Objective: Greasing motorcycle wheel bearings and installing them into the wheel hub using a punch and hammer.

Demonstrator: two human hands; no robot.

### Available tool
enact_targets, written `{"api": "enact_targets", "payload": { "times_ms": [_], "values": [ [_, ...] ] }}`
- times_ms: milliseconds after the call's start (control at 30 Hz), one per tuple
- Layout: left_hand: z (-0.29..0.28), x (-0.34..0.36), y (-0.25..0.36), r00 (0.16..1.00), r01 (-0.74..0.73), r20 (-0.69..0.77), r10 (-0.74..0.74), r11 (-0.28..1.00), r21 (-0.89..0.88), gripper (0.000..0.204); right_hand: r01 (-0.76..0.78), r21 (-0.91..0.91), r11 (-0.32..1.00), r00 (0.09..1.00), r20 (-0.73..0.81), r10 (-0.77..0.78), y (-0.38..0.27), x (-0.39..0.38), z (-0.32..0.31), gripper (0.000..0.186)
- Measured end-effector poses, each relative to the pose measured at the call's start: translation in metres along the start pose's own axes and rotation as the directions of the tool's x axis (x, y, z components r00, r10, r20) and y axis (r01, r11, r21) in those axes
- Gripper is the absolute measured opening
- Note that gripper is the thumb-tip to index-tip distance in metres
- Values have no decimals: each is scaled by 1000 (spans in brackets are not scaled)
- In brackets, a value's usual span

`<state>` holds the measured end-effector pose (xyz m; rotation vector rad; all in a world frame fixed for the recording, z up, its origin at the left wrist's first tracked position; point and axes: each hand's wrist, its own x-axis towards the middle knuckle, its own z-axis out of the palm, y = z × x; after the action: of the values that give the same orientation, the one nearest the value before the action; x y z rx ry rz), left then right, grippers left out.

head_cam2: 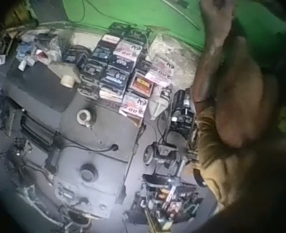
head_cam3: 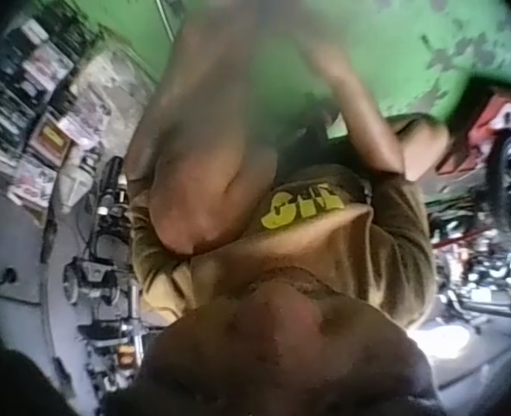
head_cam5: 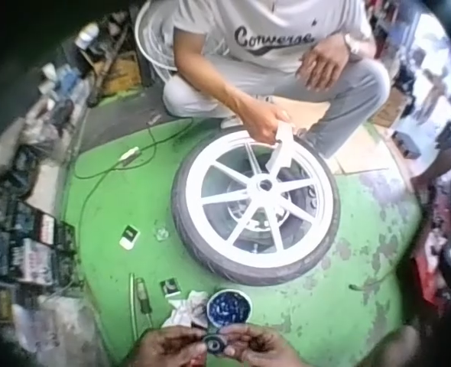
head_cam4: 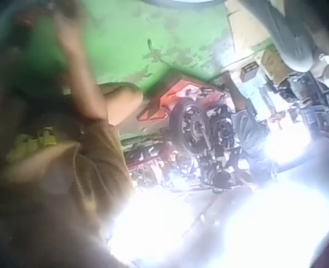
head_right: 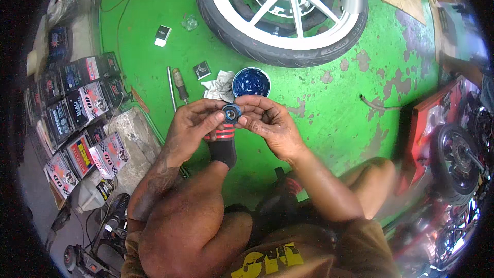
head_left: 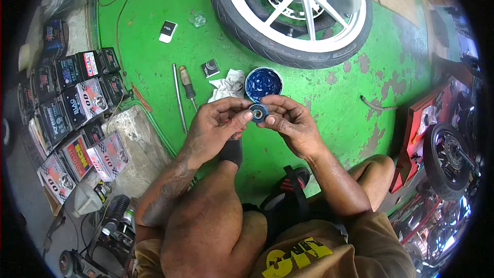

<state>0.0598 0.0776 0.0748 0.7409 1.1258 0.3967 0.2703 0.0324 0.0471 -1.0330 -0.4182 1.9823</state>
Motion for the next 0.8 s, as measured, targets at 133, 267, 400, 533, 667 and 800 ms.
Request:
{"api": "enact_targets", "payload": {
  "times_ms": [133, 267, 400, 533, 667, 800],
  "values": [
    [1, 1, -4, 997, -65, -42, 64, 998, -24, 20, 5, -61, 998, 1000, -11, -6, 3, -1, 2, 35],
    [5, -2, -6, 986, -148, -70, 149, 989, 15, 17, -5, -143, 990, 997, -80, -6, 6, -1, 3, 32],
    [7, -2, -9, 975, -191, -109, 193, 981, 24, 16, 19, -171, 985, 991, -126, -41, 10, 0, 5, 28],
    [6, -1, -13, 972, -215, -81, 219, 975, 57, 14, 15, -187, 982, 992, -121, -38, 12, -1, 5, 26],
    [4, -1, -15, 967, -248, -56, 248, 969, 10, 12, 19, -168, 986, 990, -138, -43, 15, 0, 6, 25],
    [1, -1, -14, 981, -180, -65, 182, 983, 29, 15, 41, -167, 985, 983, -168, -70, 20, 6, 8, 24]
  ]
}}
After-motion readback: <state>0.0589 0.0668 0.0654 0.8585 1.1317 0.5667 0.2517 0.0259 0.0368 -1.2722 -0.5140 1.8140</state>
